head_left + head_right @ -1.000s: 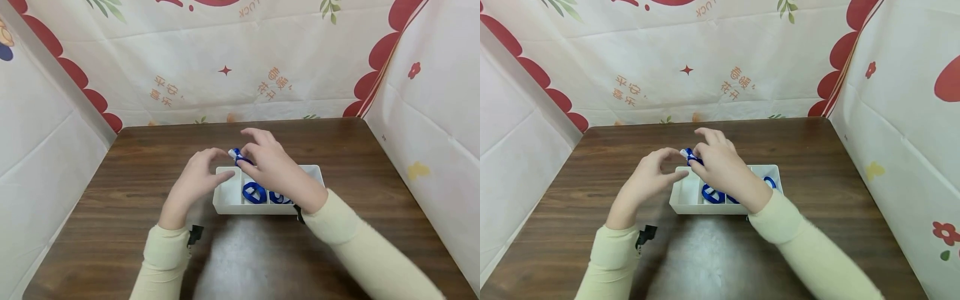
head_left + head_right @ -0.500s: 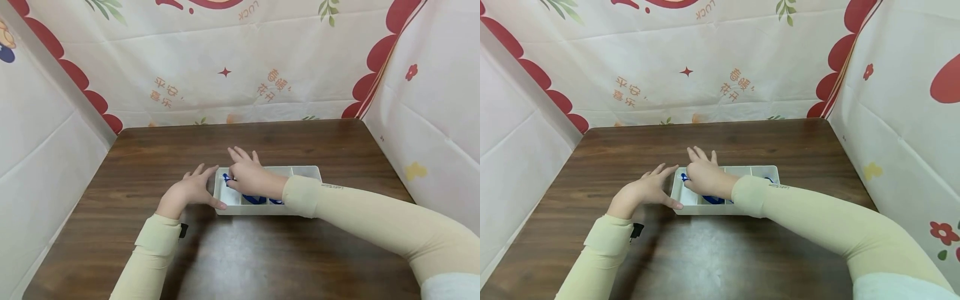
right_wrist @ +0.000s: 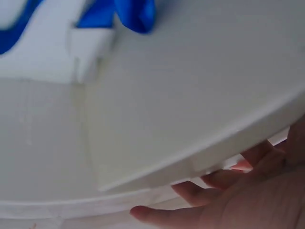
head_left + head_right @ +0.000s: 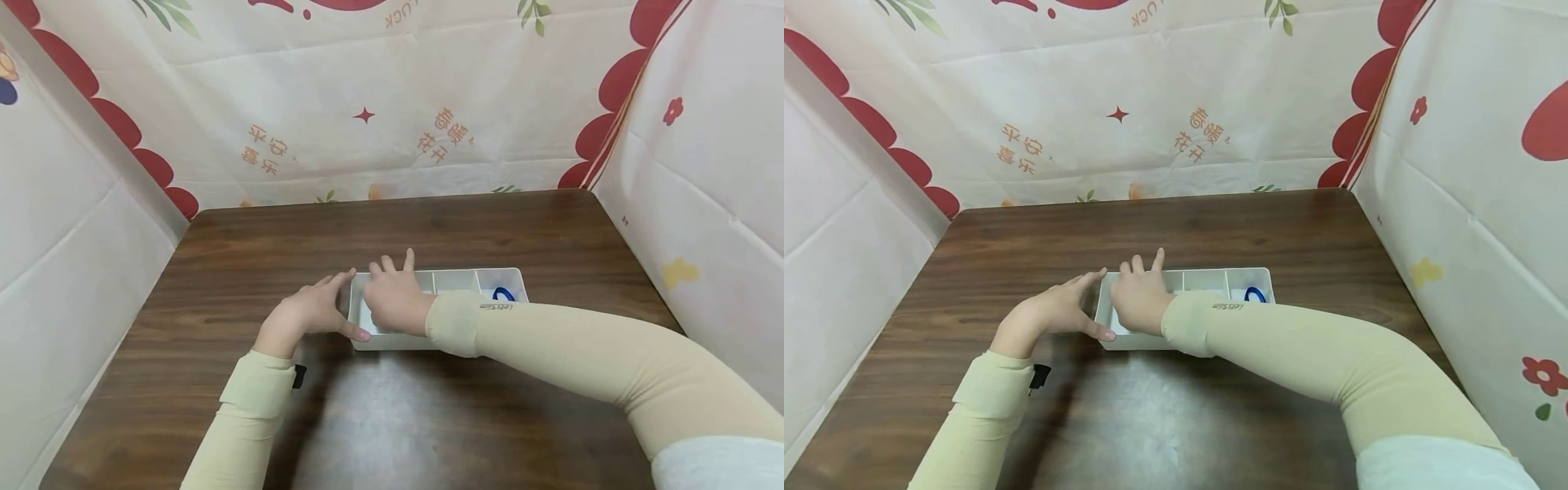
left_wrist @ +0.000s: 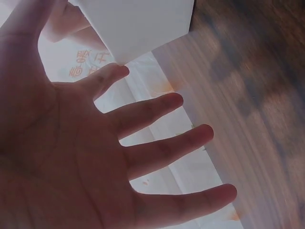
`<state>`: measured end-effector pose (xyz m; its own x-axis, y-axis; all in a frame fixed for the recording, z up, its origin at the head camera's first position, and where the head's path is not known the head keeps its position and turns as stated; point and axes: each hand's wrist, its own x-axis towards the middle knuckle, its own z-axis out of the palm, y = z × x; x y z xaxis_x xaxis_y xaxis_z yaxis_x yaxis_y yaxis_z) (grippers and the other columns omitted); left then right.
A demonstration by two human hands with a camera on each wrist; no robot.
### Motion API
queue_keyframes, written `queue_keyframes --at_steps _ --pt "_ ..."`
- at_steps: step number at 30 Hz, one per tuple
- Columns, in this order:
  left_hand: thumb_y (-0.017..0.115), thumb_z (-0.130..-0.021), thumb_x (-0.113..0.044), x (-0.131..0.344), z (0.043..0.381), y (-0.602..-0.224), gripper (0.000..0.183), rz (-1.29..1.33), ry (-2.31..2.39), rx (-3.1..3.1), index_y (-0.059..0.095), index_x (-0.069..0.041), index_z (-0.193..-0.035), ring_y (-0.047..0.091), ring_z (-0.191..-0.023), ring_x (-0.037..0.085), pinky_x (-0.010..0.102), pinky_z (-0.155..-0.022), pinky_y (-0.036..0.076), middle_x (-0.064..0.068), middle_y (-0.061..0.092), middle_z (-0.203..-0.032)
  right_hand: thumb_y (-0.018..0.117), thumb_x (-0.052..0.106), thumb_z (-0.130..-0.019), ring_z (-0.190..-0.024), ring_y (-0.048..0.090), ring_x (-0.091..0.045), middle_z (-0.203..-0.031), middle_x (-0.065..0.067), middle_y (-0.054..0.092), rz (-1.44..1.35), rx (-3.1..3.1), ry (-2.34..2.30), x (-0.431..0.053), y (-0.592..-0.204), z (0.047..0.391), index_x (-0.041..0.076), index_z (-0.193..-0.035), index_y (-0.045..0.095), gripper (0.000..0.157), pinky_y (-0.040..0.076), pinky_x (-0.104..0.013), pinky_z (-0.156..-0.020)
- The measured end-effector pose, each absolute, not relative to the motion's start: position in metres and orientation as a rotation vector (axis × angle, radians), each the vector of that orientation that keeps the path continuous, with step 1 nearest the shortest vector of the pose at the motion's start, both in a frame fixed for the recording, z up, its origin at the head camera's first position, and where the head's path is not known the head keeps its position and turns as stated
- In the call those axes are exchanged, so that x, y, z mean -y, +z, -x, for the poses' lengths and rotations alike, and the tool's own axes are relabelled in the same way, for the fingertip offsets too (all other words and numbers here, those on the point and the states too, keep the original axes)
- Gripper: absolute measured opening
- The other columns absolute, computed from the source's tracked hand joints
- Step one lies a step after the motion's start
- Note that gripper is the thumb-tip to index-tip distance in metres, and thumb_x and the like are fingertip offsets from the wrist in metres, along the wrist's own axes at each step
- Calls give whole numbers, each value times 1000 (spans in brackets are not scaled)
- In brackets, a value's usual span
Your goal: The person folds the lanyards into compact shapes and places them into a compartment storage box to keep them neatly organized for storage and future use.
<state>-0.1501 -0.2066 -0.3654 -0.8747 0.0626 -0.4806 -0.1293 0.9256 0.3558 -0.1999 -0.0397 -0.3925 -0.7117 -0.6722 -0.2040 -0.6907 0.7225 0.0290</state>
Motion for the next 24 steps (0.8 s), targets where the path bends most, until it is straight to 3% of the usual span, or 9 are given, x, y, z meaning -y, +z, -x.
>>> queue_keyframes --at_steps 5,12,18,24 --pt "90 -73 -66 208 148 -367 128 60 561 -2570 15 -37 -171 23 -159 57 79 -117 32 9 18 -180 78 40 -92 -153 38 -42 -154 -13 55 1101 -2763 214 45 -394 196 26 -91 79 14 16 -87 -119" --pt "89 -73 -68 209 147 -372 127 18 573 -2587 16 -35 -172 24 -158 58 81 -115 33 7 16 -180 73 71 -89 -158 33 -39 -163 -10 49 1038 -2691 160 39 -390 199 24 -101 82 49 15 -85 -121" --pt "85 -77 -70 212 146 -372 126 -6 498 -2597 13 -31 -172 22 -159 59 81 -115 33 15 11 -180 69 64 -97 -162 28 -37 -172 -13 37 1077 -2623 31 25 -373 199 18 -98 81 47 17 -82 -123" --pt "70 -93 -68 203 149 -352 109 -142 576 -2630 12 -22 -173 5 -164 53 79 -123 22 20 -4 -180 65 55 -102 -164 24 -41 -175 -14 30 1016 -2574 -161 -2 -338 205 19 -131 73 47 15 -83 -123"
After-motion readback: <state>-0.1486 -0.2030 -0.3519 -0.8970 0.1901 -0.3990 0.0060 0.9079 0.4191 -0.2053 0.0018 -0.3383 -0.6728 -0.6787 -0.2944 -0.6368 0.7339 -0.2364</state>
